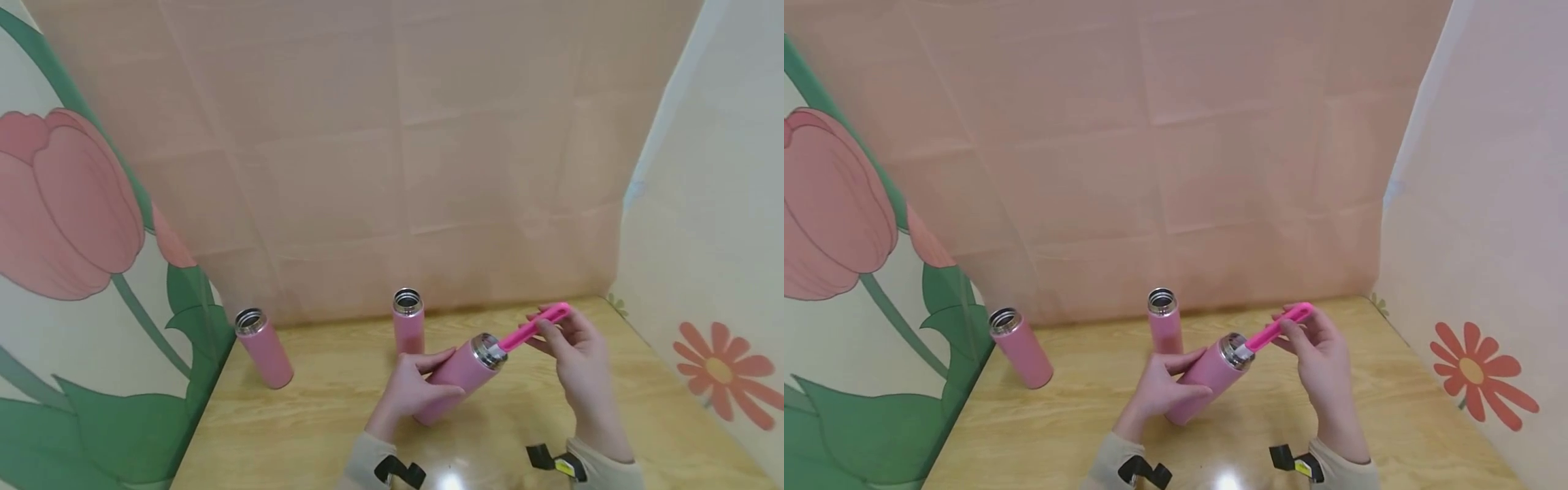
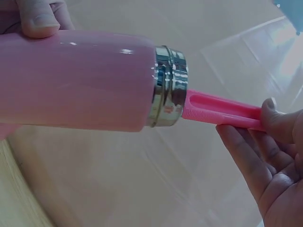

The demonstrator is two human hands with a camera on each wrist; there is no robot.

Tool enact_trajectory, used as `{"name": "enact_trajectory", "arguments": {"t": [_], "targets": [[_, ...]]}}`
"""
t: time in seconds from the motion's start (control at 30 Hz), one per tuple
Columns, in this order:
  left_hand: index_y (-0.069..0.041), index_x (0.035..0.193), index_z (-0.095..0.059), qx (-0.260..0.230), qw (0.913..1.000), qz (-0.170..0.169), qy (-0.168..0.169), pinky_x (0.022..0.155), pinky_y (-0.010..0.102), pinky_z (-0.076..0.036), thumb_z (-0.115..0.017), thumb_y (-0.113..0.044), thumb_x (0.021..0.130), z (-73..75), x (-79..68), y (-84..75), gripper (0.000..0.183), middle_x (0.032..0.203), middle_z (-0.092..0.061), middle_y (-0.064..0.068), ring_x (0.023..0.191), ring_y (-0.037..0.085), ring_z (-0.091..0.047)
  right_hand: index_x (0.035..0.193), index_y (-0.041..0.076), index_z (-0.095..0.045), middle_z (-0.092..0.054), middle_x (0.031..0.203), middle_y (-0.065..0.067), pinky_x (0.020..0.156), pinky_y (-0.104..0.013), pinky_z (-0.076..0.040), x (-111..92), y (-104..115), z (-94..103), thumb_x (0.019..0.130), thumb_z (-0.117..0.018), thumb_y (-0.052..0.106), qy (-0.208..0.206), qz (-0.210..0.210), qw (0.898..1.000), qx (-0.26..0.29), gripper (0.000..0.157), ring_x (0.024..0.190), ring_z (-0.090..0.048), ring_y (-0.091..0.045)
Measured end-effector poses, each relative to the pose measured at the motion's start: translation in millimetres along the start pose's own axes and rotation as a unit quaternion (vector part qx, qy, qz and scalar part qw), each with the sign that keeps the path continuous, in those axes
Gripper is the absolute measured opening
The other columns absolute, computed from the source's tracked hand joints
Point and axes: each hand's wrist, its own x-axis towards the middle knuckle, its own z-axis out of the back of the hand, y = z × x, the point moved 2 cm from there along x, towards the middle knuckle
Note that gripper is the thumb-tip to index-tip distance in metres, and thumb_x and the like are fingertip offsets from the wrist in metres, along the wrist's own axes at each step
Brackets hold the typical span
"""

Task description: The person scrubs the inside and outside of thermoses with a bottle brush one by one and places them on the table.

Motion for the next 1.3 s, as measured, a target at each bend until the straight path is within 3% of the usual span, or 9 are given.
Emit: {"name": "enact_trajectory", "arguments": {"t": [0.17, 0.4, 0.53, 0.73, 0.9, 0.97, 1.1, 1.23, 1.3], "targets": [[-0.015, 0.138, -0.073, -0.004, 0.9996, -0.016, 0.023, 0.099, 0.029, -0.056, -0.097, -0.017, 0.081, 6.1, -1.3, -1.9, 0.062, 0.131, -0.073, -0.007, 0.117, 0.013, -0.071, 0.124, -0.011, -0.061, -0.077, 0.103, -0.009, 0.079, -0.034, -0.064, -1.0, 6.1, 5.3, 0.106, -0.058, -0.005, -0.024, 0.024, 0.998, 0.055, 0.019, 0.093, -0.079, -0.019], [-0.017, 0.138, -0.074, 0.026, 0.9972, -0.018, 0.067, 0.099, 0.027, -0.055, -0.098, -0.021, 0.08, 14.1, -1.8, -0.4, 0.063, 0.129, -0.074, -0.008, 0.116, 0.01, -0.071, 0.125, -0.016, -0.057, -0.076, 0.102, -0.015, 0.078, -0.033, -0.064, -4.3, 19.5, 17.5, 0.104, -0.057, -0.009, -0.061, 0.065, 0.99, 0.106, 0.022, 0.092, -0.079, -0.022], [-0.017, 0.139, -0.073, 0.022, 0.995, -0.024, 0.095, 0.101, 0.028, -0.055, -0.097, -0.02, 0.081, 17.1, -2.7, 1.2, 0.063, 0.13, -0.074, -0.007, 0.116, 0.01, -0.071, 0.126, -0.018, -0.056, -0.076, 0.103, -0.016, 0.079, -0.034, -0.064, -5.7, 23.5, 19.0, 0.105, -0.053, -0.012, -0.043, 0.097, 0.986, 0.125, 0.022, 0.092, -0.078, -0.024], [-0.01, 0.139, -0.072, 0.002, 0.9909, -0.032, 0.13, 0.099, 0.029, -0.057, -0.096, -0.013, 0.081, 22.8, -4.7, -1.0, 0.063, 0.131, -0.074, -0.003, 0.115, 0.011, -0.072, 0.124, -0.028, -0.048, -0.072, 0.102, -0.025, 0.079, -0.037, -0.065, -5.9, 25.8, 18.7, 0.102, -0.047, -0.022, -0.009, 0.169, 0.964, 0.203, 0.023, 0.09, -0.078, -0.031], [-0.008, 0.14, -0.071, -0.005, 0.9888, -0.032, 0.145, 0.101, 0.03, -0.056, -0.095, -0.011, 0.081, 27.2, -5.3, -1.1, 0.064, 0.134, -0.072, -0.003, 0.116, 0.012, -0.071, 0.118, -0.029, -0.048, -0.07, 0.101, -0.028, 0.081, -0.039, -0.065, -6.3, 27.0, 19.3, 0.101, -0.043, -0.026, 0.019, 0.202, 0.952, 0.231, 0.018, 0.091, -0.077, -0.034], [-0.009, 0.14, -0.071, -0.002, 0.9884, -0.03, 0.149, 0.102, 0.03, -0.056, -0.094, -0.011, 0.081, 29.3, -5.8, -0.6, 0.064, 0.135, -0.072, -0.004, 0.117, 0.012, -0.071, 0.113, -0.029, -0.047, -0.069, 0.1, -0.03, 0.084, -0.041, -0.065, -5.7, 27.8, 18.7, 0.101, -0.04, -0.027, 0.048, 0.219, 0.94, 0.256, 0.014, 0.092, -0.076, -0.036], [-0.01, 0.141, -0.071, 0.001, 0.9866, -0.02, 0.162, 0.103, 0.03, -0.055, -0.094, -0.012, 0.082, 33.2, -7.4, 0.0, 0.063, 0.135, -0.072, -0.006, 0.118, 0.011, -0.071, 0.105, -0.027, -0.046, -0.066, 0.098, -0.033, 0.089, -0.044, -0.064, -4.6, 31.0, 14.3, 0.1, -0.04, -0.028, 0.116, 0.26, 0.905, 0.315, 0.007, 0.093, -0.074, -0.041], [-0.011, 0.141, -0.071, 0.0, 0.9851, -0.012, 0.172, 0.103, 0.03, -0.054, -0.094, -0.012, 0.081, 35.5, -9.5, -0.6, 0.064, 0.134, -0.073, -0.007, 0.117, 0.011, -0.071, 0.102, -0.026, -0.044, -0.066, 0.098, -0.035, 0.092, -0.045, -0.063, -4.8, 35.9, 7.5, 0.099, -0.049, -0.025, 0.163, 0.3, 0.869, 0.359, 0.006, 0.093, -0.072, -0.043], [-0.012, 0.141, -0.071, 0.004, 0.9859, -0.015, 0.167, 0.104, 0.03, -0.054, -0.095, -0.012, 0.081, 35.6, -10.2, -1.2, 0.065, 0.134, -0.073, -0.007, 0.118, 0.011, -0.071, 0.103, -0.026, -0.045, -0.066, 0.098, -0.036, 0.092, -0.045, -0.063, -5.5, 38.0, 5.3, 0.099, -0.053, -0.023, 0.168, 0.308, 0.86, 0.37, 0.009, 0.093, -0.072, -0.043]]}}
